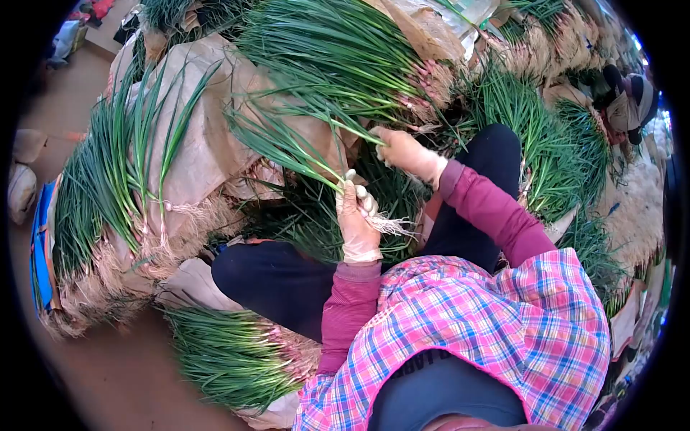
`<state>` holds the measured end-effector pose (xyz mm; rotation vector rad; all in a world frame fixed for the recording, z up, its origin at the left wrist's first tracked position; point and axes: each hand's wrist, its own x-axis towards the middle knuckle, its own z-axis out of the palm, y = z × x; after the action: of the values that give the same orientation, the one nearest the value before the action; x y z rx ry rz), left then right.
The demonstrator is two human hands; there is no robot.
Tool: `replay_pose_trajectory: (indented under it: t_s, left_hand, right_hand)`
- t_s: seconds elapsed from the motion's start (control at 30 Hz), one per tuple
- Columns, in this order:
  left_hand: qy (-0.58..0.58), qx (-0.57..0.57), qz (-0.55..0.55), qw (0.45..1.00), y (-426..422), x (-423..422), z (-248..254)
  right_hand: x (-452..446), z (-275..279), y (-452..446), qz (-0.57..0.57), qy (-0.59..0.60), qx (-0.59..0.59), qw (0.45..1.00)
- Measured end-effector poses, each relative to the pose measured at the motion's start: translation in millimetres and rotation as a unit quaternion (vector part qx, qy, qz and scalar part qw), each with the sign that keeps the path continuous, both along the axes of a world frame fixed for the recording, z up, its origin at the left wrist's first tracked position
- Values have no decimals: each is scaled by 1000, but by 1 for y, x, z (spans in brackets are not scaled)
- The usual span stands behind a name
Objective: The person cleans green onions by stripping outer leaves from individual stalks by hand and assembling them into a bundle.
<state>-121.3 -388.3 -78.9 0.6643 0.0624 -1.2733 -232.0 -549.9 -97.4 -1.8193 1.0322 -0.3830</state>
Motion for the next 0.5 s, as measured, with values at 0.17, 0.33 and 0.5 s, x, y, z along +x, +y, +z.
replay_pose_trajectory:
  t_s: [0.17, 0.33, 0.5]
  left_hand:
    - [3, -25, -1, 1000, 6, 3, -2]
    - [2, -19, 7, 1000, 3, 5, -1]
    - [-9, -4, -10, 1000, 4, 3, -6]
  right_hand:
    - [-24, 111, -10, 52, -138, 182, 972]
    - [-82, 171, -24, -89, -159, 15, 983]
    - [-185, 200, 4, -312, -308, -220, 871]
